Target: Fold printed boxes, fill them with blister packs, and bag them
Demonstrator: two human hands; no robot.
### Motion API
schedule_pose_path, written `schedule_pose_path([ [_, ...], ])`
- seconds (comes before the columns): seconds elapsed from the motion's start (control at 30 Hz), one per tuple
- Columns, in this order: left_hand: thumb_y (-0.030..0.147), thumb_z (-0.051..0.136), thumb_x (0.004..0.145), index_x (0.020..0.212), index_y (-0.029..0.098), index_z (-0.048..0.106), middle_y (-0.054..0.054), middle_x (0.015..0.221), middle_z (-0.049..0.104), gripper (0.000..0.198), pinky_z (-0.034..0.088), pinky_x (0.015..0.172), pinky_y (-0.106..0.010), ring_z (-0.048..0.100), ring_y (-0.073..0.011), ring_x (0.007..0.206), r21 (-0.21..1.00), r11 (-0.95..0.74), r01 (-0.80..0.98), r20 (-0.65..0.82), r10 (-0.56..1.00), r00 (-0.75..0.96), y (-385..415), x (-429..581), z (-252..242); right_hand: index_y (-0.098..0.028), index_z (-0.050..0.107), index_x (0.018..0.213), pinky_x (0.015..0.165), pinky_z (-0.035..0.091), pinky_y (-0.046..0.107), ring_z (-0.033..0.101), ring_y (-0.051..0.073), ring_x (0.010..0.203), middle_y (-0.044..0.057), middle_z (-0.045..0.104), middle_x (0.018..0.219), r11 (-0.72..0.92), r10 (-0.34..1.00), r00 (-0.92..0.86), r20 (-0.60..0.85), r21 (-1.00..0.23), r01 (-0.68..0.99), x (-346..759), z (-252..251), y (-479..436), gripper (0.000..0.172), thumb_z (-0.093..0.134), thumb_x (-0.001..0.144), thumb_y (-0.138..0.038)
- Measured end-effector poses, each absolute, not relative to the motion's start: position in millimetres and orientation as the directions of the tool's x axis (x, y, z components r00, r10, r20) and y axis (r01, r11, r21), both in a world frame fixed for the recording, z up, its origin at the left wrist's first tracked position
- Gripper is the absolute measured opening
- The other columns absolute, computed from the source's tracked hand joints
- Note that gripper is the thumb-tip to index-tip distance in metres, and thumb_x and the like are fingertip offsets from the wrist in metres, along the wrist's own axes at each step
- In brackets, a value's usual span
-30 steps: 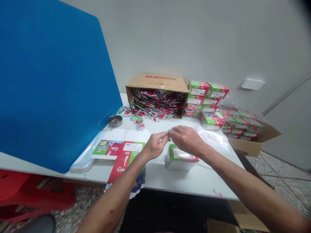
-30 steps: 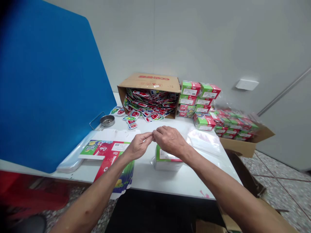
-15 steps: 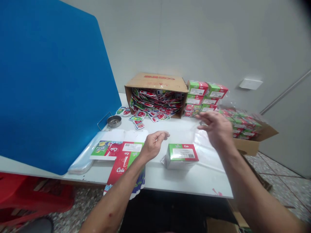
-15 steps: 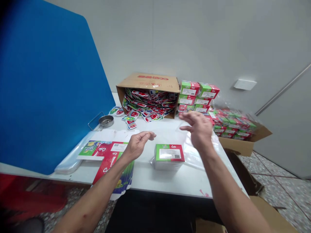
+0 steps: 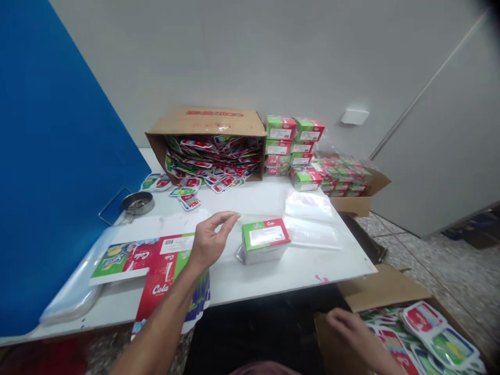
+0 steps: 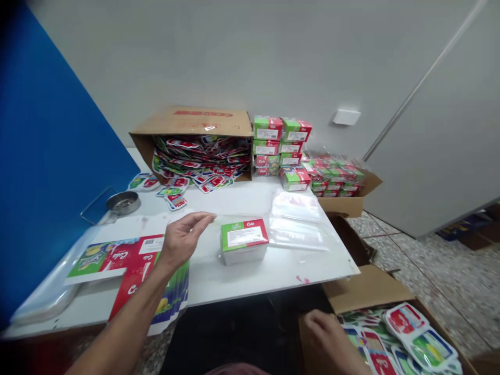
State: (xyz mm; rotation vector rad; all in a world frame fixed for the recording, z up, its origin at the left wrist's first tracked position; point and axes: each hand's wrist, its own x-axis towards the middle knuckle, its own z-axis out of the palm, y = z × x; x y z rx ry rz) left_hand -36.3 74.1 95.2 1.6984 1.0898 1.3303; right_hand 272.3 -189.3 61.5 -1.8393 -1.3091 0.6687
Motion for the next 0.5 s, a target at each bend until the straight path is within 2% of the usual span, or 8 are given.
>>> schedule_pose_path([
  [0.07,0.039,0.068,0.09,0.096,0.02,0.078,-0.006,0.103,0.076,0.022,0.052,0.098,-0.035,0.069,-0.0227,0.101,0.859,-0.452,0.241,0.437,0.892,0.118,70.0,-38.9,96.9,-0.033,0.073,0.082,0.077,0.061,0.063,0.072,0.043,0.093,0.008,0.072,0.093,-0.218,0.936,0.352,-0.002,-0.789,0.574,266.4,9.9,-164.4,0.016,0.069,0.079,-0.048],
  [0.1,0.038,0.068,0.09,0.096,0.021,0.078,-0.006,0.102,0.075,0.02,0.052,0.097,-0.034,0.069,-0.022,0.1,0.832,-0.485,0.27,0.468,0.874,0.128,67.4,-40.6,97.8,-0.034,0.073,0.084,0.081,0.058,0.068,0.071,0.046,0.095,0.01,0.073,0.096,-0.22,0.921,0.387,0.048,-0.755,0.617,265.9,-7.8,-152.6,0.019,0.065,0.079,-0.05],
  [0.17,0.037,0.067,0.091,0.098,0.024,0.079,-0.005,0.098,0.072,0.019,0.052,0.093,-0.033,0.067,-0.0206,0.096,0.788,-0.524,0.323,0.505,0.85,0.148,61.5,-44.7,98.7,-0.032,0.074,0.091,0.088,0.057,0.067,0.071,0.044,0.1,0.012,0.074,0.1,-0.172,0.932,0.35,0.091,-0.74,0.65,268.3,-18.8,-136.0,0.023,0.062,0.081,-0.049],
  [0.23,0.038,0.067,0.091,0.101,0.025,0.079,-0.005,0.095,0.072,0.021,0.053,0.087,-0.031,0.067,-0.0193,0.09,0.796,-0.495,0.347,0.47,0.868,0.161,55.1,-48.6,97.8,-0.03,0.073,0.097,0.083,0.06,0.057,0.073,0.038,0.091,0.011,0.074,0.096,-0.13,0.938,0.331,0.102,-0.782,0.61,272.0,2.9,-127.9,0.024,0.061,0.087,-0.049],
  [0.3,0.04,0.067,0.091,0.104,0.023,0.079,-0.004,0.086,0.072,0.024,0.054,0.077,-0.029,0.066,-0.0174,0.079,0.856,-0.405,0.322,0.371,0.914,0.163,49.2,-50.9,95.6,-0.028,0.07,0.105,0.066,0.061,0.045,0.07,0.029,0.071,0.007,0.071,0.083,-0.1,0.929,0.354,0.107,-0.849,0.519,273.6,44.3,-120.2,0.027,0.064,0.089,-0.05],
  [0.33,0.041,0.067,0.091,0.106,0.022,0.078,-0.002,0.078,0.071,0.027,0.054,0.071,-0.028,0.065,-0.0161,0.071,0.891,-0.35,0.29,0.316,0.935,0.159,46.8,-51.2,94.5,-0.028,0.065,0.117,0.058,0.058,0.039,0.066,0.025,0.063,0.003,0.067,0.076,-0.068,0.93,0.351,0.112,-0.884,0.462,273.4,66.4,-113.3,0.036,0.067,0.088,-0.049],
  [0.4,0.043,0.068,0.09,0.109,0.019,0.076,0.0,0.066,0.068,0.031,0.051,0.06,-0.026,0.06,-0.0134,0.058,0.949,-0.247,0.199,0.221,0.965,0.14,43.3,-50.2,92.7,-0.028,0.05,0.14,0.048,0.052,0.032,0.061,0.019,0.053,-0.003,0.062,0.069,-0.007,0.949,0.3,0.098,-0.944,0.331,271.8,102.4,-89.6,0.063,0.074,0.084,-0.047],
  [0.5,0.043,0.07,0.088,0.11,0.015,0.072,0.0,0.064,0.069,0.036,0.05,0.055,-0.025,0.06,-0.0124,0.052,0.988,-0.145,0.049,0.14,0.985,0.106,40.5,-46.5,92.6,-0.023,0.038,0.151,0.042,0.046,0.026,0.057,0.016,0.046,-0.007,0.058,0.061,0.011,0.989,0.145,0.03,-0.992,0.127,272.2,124.5,-35.7,0.083,0.077,0.082,-0.047],
])
